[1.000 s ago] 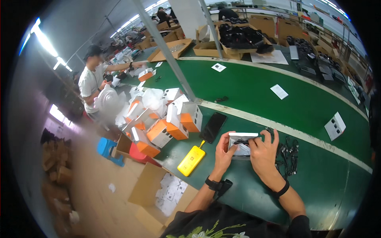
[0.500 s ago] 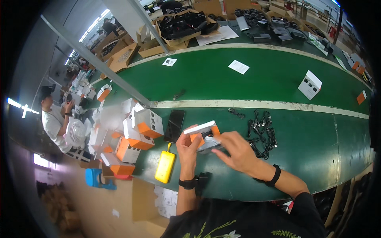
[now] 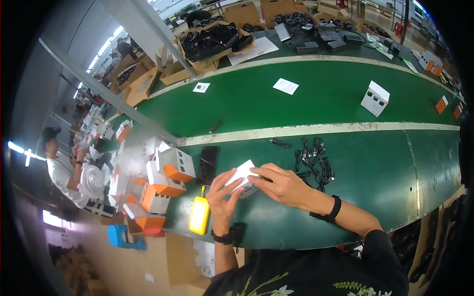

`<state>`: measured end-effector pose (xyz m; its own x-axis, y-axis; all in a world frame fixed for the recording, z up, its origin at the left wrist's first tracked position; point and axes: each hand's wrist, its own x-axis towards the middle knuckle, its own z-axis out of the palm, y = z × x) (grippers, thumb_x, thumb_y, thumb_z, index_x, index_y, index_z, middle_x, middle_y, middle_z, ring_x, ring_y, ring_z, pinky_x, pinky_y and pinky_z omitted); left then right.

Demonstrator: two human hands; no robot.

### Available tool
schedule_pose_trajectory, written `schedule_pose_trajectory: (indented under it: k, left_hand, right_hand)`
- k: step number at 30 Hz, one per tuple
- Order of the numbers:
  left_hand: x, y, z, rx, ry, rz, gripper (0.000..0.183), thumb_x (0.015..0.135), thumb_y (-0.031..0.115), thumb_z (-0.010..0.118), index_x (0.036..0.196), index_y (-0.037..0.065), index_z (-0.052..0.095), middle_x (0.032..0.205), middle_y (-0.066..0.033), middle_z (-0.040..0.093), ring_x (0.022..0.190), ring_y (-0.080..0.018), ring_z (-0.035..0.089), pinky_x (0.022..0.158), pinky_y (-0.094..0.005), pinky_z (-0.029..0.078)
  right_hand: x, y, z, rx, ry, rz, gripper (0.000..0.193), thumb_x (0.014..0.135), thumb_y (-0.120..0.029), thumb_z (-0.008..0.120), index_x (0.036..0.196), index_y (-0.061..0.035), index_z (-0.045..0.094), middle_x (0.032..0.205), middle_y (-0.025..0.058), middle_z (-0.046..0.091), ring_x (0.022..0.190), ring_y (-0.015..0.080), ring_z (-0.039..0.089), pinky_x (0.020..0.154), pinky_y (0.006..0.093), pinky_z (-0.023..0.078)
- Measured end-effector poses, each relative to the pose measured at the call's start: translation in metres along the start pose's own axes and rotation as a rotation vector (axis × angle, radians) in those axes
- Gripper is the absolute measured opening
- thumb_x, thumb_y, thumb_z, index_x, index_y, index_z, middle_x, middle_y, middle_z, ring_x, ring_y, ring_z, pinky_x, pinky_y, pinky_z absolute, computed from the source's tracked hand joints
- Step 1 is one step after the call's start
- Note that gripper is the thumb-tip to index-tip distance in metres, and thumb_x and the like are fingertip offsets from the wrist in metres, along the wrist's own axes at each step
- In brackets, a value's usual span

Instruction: Packing electronic items and accessories into boxes on an assembly line.

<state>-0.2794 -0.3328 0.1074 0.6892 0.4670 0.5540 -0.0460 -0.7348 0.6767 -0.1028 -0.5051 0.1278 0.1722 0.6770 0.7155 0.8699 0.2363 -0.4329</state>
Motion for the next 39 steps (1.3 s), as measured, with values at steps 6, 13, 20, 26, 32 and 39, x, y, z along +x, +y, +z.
schedule_pose_trajectory:
  k: [6, 13, 20, 26, 32, 39]
  left_hand:
    - [-0.004, -0.004, -0.014, 0.089, -0.200, 0.051, 0.034, 0.086, 0.012, 0.083, 0.120, 0.009, 0.085, 0.148, -0.0172, 0.069, 0.135, -0.0388, 0.064, 0.115, -0.0481, 0.049]
    - [0.010, -0.003, -0.015, 0.172, -0.282, 0.095, 0.037, 0.089, 0.015, 0.083, 0.125, 0.010, 0.083, 0.155, -0.0191, 0.063, 0.141, -0.0406, 0.060, 0.117, -0.0482, 0.048]
    - [0.094, 0.067, 0.001, 0.281, -0.481, 0.008, 0.066, 0.093, 0.031, 0.085, 0.152, 0.011, 0.064, 0.158, -0.0225, 0.058, 0.142, -0.0443, 0.057, 0.119, -0.0502, 0.046]
    - [0.232, 0.031, 0.063, 0.168, -0.632, -0.037, 0.078, 0.098, 0.056, 0.075, 0.150, 0.000, 0.061, 0.143, -0.0297, 0.068, 0.136, -0.0403, 0.064, 0.113, -0.0459, 0.051]
    - [0.360, -0.234, 0.104, 0.600, -0.357, -0.232, 0.096, 0.095, 0.071, 0.066, 0.148, -0.009, 0.059, 0.148, -0.0335, 0.062, 0.141, -0.0467, 0.058, 0.120, -0.0504, 0.045]
    - [0.372, -0.327, 0.148, 0.820, -0.479, -0.512, 0.108, 0.097, 0.080, 0.056, 0.169, 0.003, 0.034, 0.177, -0.0244, 0.027, 0.164, -0.0410, 0.027, 0.126, -0.0654, 0.035]
  right_hand:
    - [-0.008, 0.018, 0.016, -0.023, -0.099, -0.092, 0.028, 0.084, -0.003, 0.081, 0.110, 0.0014, 0.072, 0.132, 0.0159, 0.063, 0.108, 0.0264, 0.067, 0.076, 0.0359, 0.064]
    - [0.004, 0.023, 0.007, 0.088, -0.224, 0.074, 0.039, 0.087, -0.013, 0.086, 0.117, -0.0039, 0.064, 0.137, 0.0191, 0.057, 0.117, 0.0362, 0.065, 0.086, 0.0450, 0.061]
    - [0.032, 0.089, -0.070, -0.001, -0.008, 0.375, 0.046, 0.080, -0.015, 0.091, 0.118, -0.0081, 0.067, 0.122, 0.0115, 0.063, 0.096, 0.0285, 0.071, 0.086, 0.0420, 0.059]
    - [-0.003, 0.207, -0.151, -0.573, 0.484, 0.749, 0.039, 0.087, -0.012, 0.086, 0.119, -0.0037, 0.066, 0.120, 0.0196, 0.062, 0.093, 0.0359, 0.072, 0.081, 0.0449, 0.058]
    - [0.012, 0.220, -0.133, -0.593, 0.365, 0.445, 0.029, 0.091, -0.014, 0.076, 0.116, -0.0066, 0.064, 0.126, 0.0189, 0.060, 0.127, 0.0430, 0.055, 0.107, 0.0523, 0.049]
    - [-0.019, 0.311, -0.103, -0.408, -0.276, 0.591, 0.081, 0.096, -0.048, 0.077, 0.162, -0.0101, 0.049, 0.176, 0.0204, 0.031, 0.161, 0.0514, 0.028, 0.129, 0.0582, 0.035]
